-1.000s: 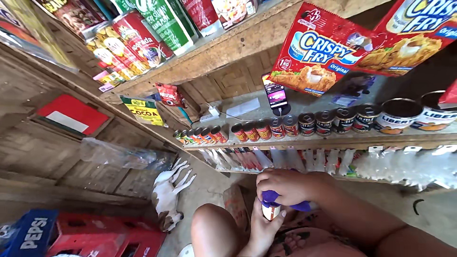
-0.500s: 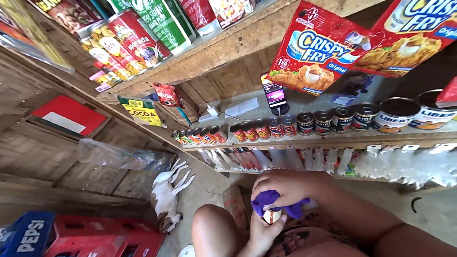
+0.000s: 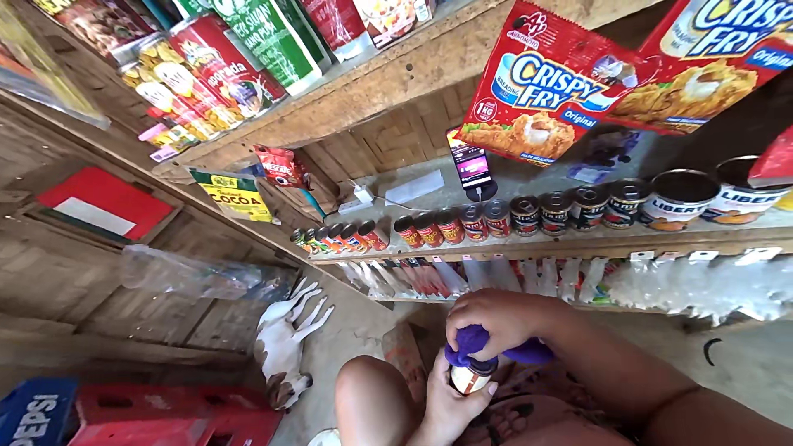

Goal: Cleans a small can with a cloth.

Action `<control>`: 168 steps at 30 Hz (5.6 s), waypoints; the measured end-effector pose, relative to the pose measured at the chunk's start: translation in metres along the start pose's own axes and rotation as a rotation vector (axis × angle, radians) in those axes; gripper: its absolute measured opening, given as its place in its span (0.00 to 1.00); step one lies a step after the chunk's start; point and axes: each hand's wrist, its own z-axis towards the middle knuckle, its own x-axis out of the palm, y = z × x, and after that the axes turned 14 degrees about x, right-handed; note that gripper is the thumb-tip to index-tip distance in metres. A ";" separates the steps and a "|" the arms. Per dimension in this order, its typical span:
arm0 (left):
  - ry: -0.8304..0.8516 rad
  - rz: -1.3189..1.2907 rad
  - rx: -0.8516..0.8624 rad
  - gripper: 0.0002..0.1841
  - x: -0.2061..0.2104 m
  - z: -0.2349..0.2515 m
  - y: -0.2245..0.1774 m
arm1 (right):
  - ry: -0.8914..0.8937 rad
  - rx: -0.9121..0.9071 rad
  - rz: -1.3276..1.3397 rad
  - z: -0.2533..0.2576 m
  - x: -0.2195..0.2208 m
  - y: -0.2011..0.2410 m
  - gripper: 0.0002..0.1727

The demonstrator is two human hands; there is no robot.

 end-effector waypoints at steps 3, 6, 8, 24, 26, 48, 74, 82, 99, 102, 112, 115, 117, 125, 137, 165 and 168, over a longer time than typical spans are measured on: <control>-0.015 0.171 0.053 0.37 -0.010 0.010 -0.006 | -0.112 0.118 0.016 0.000 0.000 0.006 0.17; 0.001 0.480 0.201 0.35 -0.032 0.024 -0.017 | -0.218 0.179 0.159 0.004 0.004 0.001 0.17; 0.031 0.764 0.339 0.33 -0.049 0.034 -0.027 | -0.240 0.201 0.359 0.010 0.011 -0.003 0.17; 0.223 1.188 0.574 0.27 -0.088 0.052 -0.074 | -0.166 0.395 1.134 0.026 0.059 0.004 0.13; 0.176 1.143 0.610 0.29 -0.091 0.052 -0.074 | -0.148 0.395 1.165 0.025 0.058 0.007 0.14; 0.059 0.200 0.289 0.32 -0.089 0.055 -0.057 | -0.329 0.260 1.076 0.025 0.065 0.005 0.11; 0.112 0.253 -0.097 0.44 -0.068 0.039 -0.036 | -0.526 0.139 0.810 0.030 0.064 -0.005 0.17; -0.228 -0.220 -0.397 0.26 -0.028 0.039 -0.043 | -0.687 -0.184 0.434 0.033 0.080 -0.003 0.30; -0.481 -0.377 -0.457 0.14 -0.015 0.008 -0.031 | -0.509 -0.247 0.062 0.035 0.084 -0.004 0.27; -0.440 -0.303 -0.451 0.15 -0.006 0.021 -0.046 | -0.563 -0.194 0.133 0.036 0.079 -0.008 0.42; -0.242 -0.471 -0.372 0.32 -0.008 0.011 -0.022 | -0.721 0.004 0.444 0.035 0.075 -0.013 0.24; -0.098 -0.571 -0.306 0.40 -0.011 0.010 -0.016 | -0.773 0.088 0.555 0.034 0.069 -0.016 0.24; -0.060 -0.604 -0.286 0.39 -0.011 0.011 -0.014 | -0.795 0.103 0.586 0.035 0.068 -0.019 0.25; -0.073 -0.583 -0.284 0.39 -0.009 0.013 -0.008 | -0.800 0.080 0.603 0.036 0.067 -0.020 0.33; -0.164 -0.554 -0.260 0.36 -0.006 0.011 0.002 | -0.797 0.015 0.505 0.038 0.071 -0.023 0.21; -0.340 -0.787 -0.253 0.28 -0.010 0.006 -0.001 | -0.540 -0.117 0.444 0.041 0.072 -0.025 0.24; -0.344 -0.823 -0.260 0.30 -0.012 0.005 -0.002 | -0.413 -0.122 0.472 0.037 0.065 -0.026 0.30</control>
